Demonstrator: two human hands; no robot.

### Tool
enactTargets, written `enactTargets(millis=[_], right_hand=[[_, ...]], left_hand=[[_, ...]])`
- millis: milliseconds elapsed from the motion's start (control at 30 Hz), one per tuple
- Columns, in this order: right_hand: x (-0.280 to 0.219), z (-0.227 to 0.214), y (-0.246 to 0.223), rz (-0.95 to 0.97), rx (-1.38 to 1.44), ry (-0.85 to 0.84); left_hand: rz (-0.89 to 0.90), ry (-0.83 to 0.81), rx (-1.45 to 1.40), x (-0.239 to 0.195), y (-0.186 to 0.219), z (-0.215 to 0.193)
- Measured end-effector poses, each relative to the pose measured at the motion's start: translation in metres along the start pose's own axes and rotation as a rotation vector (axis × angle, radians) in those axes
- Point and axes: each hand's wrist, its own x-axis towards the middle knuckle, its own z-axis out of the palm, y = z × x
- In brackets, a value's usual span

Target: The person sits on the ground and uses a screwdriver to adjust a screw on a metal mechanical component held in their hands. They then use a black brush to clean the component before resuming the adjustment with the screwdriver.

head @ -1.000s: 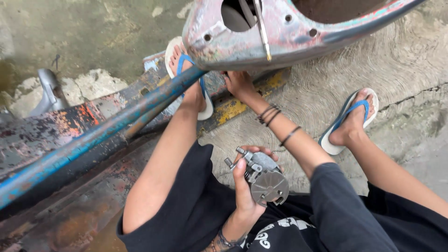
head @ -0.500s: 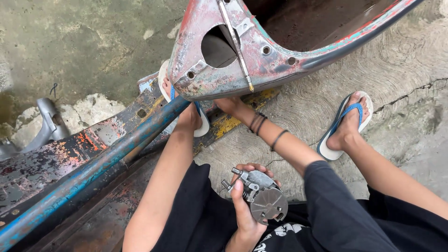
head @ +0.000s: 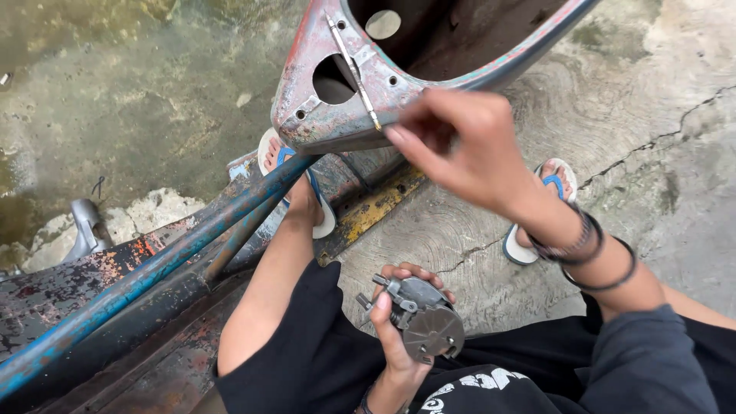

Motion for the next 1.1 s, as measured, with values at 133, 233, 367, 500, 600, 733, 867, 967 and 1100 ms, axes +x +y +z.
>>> enactTargets(millis=[133, 233, 367, 500, 600, 733, 867, 967, 1100], right_hand=[[0.039, 0.050, 0.026, 0.042, -0.289, -0.033], [0.057, 0.087, 0.042, 0.277, -0.538, -0.142], [0.061, 0.096, 0.061, 0.300, -0.522, -0.119], [0.033, 0.057, 0.054, 0.297, -0.218, -0.043], [-0.002, 0.016, 0.050, 0.426, -0.336, -0.092], [-0.030, -0.016, 0.069, 0.340, -0.526, -0.038], [-0.037, -0.034, 0.063, 0.340, -0.587, -0.122], [-0.038, -0.046, 0.052, 0.379, -0.593, -0.179], [-0.055, -0.034, 0.081, 0.290, -0.673, 0.002]], left_hand=[[0.020, -0.022, 0.021, -0.007, 0.003, -0.002], [0.095, -0.106, 0.060, -0.013, 0.011, 0.003], [0.163, -0.158, 0.082, -0.024, 0.019, 0.008], [0.176, -0.209, 0.089, -0.039, 0.025, 0.006], [0.187, -0.227, 0.091, -0.050, 0.025, 0.002], [0.186, -0.231, 0.090, -0.067, 0.015, 0.005], [0.197, -0.329, 0.127, -0.084, 0.007, 0.012], [0.149, -0.379, 0.102, -0.086, 0.005, 0.010], [0.128, -0.321, 0.123, -0.091, 0.010, 0.008]])
